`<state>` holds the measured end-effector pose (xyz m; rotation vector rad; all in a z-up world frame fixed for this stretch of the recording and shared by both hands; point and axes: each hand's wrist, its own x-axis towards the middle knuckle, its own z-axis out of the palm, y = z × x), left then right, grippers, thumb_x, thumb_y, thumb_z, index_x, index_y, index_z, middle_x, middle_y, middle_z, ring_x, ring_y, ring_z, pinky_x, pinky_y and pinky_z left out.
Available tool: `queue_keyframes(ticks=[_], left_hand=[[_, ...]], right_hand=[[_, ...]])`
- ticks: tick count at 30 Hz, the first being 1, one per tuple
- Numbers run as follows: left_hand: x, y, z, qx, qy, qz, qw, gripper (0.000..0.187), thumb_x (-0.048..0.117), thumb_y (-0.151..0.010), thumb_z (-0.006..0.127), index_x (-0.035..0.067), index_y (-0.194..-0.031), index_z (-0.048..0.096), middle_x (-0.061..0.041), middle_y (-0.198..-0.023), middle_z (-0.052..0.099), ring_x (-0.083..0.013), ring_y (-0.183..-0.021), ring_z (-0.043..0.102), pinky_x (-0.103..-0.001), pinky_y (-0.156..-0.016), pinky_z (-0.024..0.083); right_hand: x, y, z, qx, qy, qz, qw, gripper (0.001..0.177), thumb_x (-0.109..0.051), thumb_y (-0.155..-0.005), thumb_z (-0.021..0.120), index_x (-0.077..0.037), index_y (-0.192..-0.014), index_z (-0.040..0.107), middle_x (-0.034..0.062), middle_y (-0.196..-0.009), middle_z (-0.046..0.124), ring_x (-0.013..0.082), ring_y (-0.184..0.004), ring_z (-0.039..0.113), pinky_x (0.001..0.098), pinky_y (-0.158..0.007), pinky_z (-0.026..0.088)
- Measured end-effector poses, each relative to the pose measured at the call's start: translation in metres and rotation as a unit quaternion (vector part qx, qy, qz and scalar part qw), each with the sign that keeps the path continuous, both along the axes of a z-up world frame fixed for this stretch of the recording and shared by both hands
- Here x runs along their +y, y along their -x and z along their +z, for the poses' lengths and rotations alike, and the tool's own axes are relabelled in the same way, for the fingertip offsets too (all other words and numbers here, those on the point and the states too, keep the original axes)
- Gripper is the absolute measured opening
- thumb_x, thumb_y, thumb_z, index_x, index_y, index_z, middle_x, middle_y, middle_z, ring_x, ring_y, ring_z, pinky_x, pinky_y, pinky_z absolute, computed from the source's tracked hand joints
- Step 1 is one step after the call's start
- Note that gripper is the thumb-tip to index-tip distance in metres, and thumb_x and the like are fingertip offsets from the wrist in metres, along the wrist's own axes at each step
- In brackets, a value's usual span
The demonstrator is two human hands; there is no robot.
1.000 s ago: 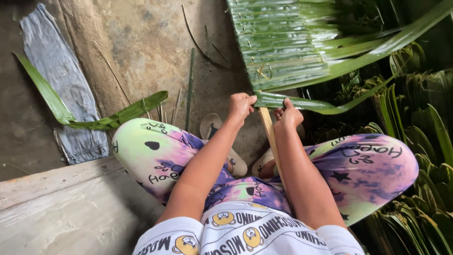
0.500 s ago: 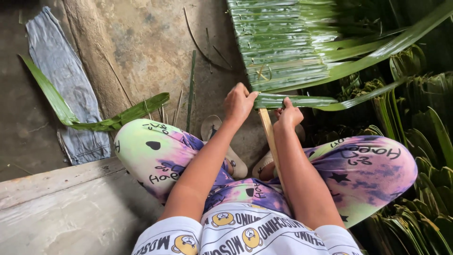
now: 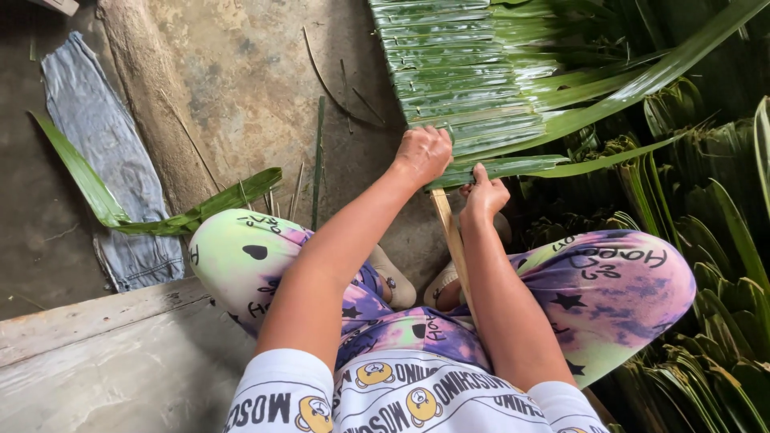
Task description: Weaving palm leaves onto a wooden stick and securing them with pins to create a thatched panel
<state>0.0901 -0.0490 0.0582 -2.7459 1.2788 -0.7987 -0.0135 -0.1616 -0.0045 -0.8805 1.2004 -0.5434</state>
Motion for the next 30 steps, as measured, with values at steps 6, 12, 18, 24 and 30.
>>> queue_keyframes(ticks=[6,12,18,24,30], left_hand=[[0.025,0.011,0.008,-0.083,0.036,-0.022,0.996,0.04,0.041,-0.09,0.058,0.009,-0.067,0.058,-0.008,-0.053,0.048,-0.0283,-0.041,0.056,-0.051,-0.035,0.044],[0.051,0.048,0.009,-0.025,0.1,0.098,0.99,0.031,0.042,-0.08,0.07,0.015,-0.072,0.057,-0.002,-0.057,0.05,-0.0247,-0.043,0.061,-0.043,-0.037,0.049],[0.063,0.078,0.024,0.599,0.336,0.246,0.684,0.038,0.05,-0.091,0.065,0.014,-0.079,0.072,-0.006,-0.043,0.061,-0.0232,-0.042,0.068,-0.035,-0.042,0.054],[0.065,0.091,0.029,0.625,0.441,0.196,0.614,0.027,0.023,-0.089,0.078,-0.001,-0.103,0.073,-0.021,-0.066,0.071,-0.0236,-0.052,0.07,-0.031,-0.045,0.058],[0.065,0.087,0.044,0.639,0.474,0.203,0.571,0.022,0.021,-0.095,0.069,0.0,-0.096,0.076,-0.016,-0.063,0.071,-0.018,-0.045,0.067,-0.027,-0.039,0.059]], right_hand=[[-0.005,-0.003,-0.032,-0.001,-0.041,-0.017,0.999,0.026,-0.014,-0.091,0.078,0.001,-0.09,0.056,0.0117,-0.058,0.052,0.0177,-0.041,0.059,0.0345,-0.041,0.057],[-0.003,-0.007,-0.042,0.014,-0.077,-0.016,0.997,0.029,-0.019,-0.091,0.079,-0.001,-0.092,0.057,0.0107,-0.062,0.054,0.0198,-0.045,0.063,0.0336,-0.038,0.056],[-0.004,-0.011,-0.046,0.019,-0.084,-0.018,0.996,0.029,-0.021,-0.091,0.08,-0.003,-0.096,0.058,0.0129,-0.067,0.06,0.0215,-0.047,0.065,0.0366,-0.043,0.06],[0.002,0.006,-0.015,0.067,-0.109,0.007,0.992,0.033,-0.024,-0.09,0.079,-0.005,-0.102,0.056,0.0087,-0.072,0.063,0.0182,-0.048,0.069,0.0374,-0.044,0.062],[0.008,0.021,-0.004,0.067,-0.14,-0.006,0.988,0.032,-0.022,-0.09,0.08,-0.001,-0.102,0.059,0.0061,-0.076,0.061,0.0186,-0.051,0.072,0.0431,-0.05,0.067]])
